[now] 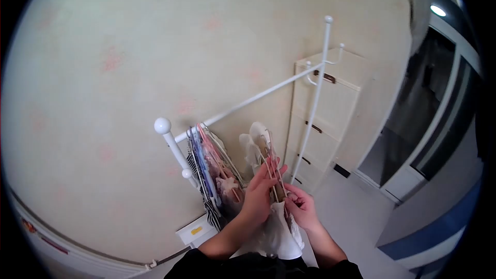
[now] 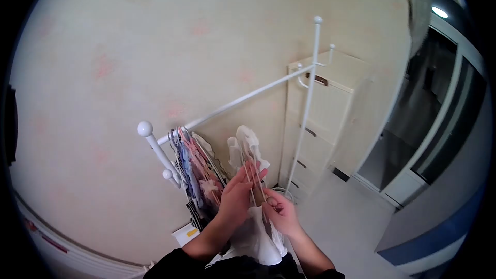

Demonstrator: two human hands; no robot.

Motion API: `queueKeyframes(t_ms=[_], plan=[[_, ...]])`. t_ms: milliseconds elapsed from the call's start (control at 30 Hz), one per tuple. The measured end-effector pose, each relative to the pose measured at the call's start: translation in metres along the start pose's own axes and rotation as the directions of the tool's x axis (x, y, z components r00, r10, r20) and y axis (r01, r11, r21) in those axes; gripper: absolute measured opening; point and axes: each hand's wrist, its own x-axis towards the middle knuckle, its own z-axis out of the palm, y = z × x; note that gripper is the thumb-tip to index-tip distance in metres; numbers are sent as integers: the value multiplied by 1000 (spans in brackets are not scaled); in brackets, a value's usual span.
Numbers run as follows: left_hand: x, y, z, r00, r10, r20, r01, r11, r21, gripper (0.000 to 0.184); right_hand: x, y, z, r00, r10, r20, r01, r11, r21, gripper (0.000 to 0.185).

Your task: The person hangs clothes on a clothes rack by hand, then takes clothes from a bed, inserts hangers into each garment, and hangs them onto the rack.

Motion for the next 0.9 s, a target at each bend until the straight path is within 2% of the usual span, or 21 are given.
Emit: queueKeyframes(t_ms=[67, 167, 367, 400, 567, 600, 667, 767, 800, 900], plan=[[7, 7, 0, 997, 44, -59, -44, 999, 15, 67, 24, -5, -4, 995, 67, 75, -66, 998, -17, 46], [16, 13, 4, 980, 117, -160, -113, 993, 29, 68, 51, 1, -9, 976, 79, 205, -99, 991, 89, 48], [39, 25, 23, 889, 339, -307, -310, 940, 141, 65, 114, 8, -22, 902, -4, 432, -52, 992, 118, 48], [46, 28, 25, 870, 367, -328, -340, 930, 137, 57, 125, 7, -22, 893, -6, 451, -47, 993, 107, 47], [65, 39, 10, 816, 368, -446, -322, 930, 177, 56, 156, 13, -13, 838, 28, 546, -173, 961, 215, 45], [67, 38, 4, 808, 373, -457, -320, 928, 191, 55, 157, 18, -9, 847, 48, 530, -215, 942, 258, 45], [69, 35, -10, 792, 380, -478, -326, 925, 194, 51, 161, 37, -7, 843, 34, 537, -199, 947, 252, 46], [73, 37, -23, 767, 347, -540, -249, 936, 248, 48, 163, 51, -1, 856, 76, 511, -245, 930, 272, 46], [74, 35, -21, 725, 382, -573, -318, 924, 214, 46, 165, 53, 1, 863, 99, 496, -269, 921, 283, 46], [71, 38, -24, 701, 417, -578, -343, 909, 238, 46, 166, 59, 1, 868, 134, 478, -305, 904, 299, 47]])
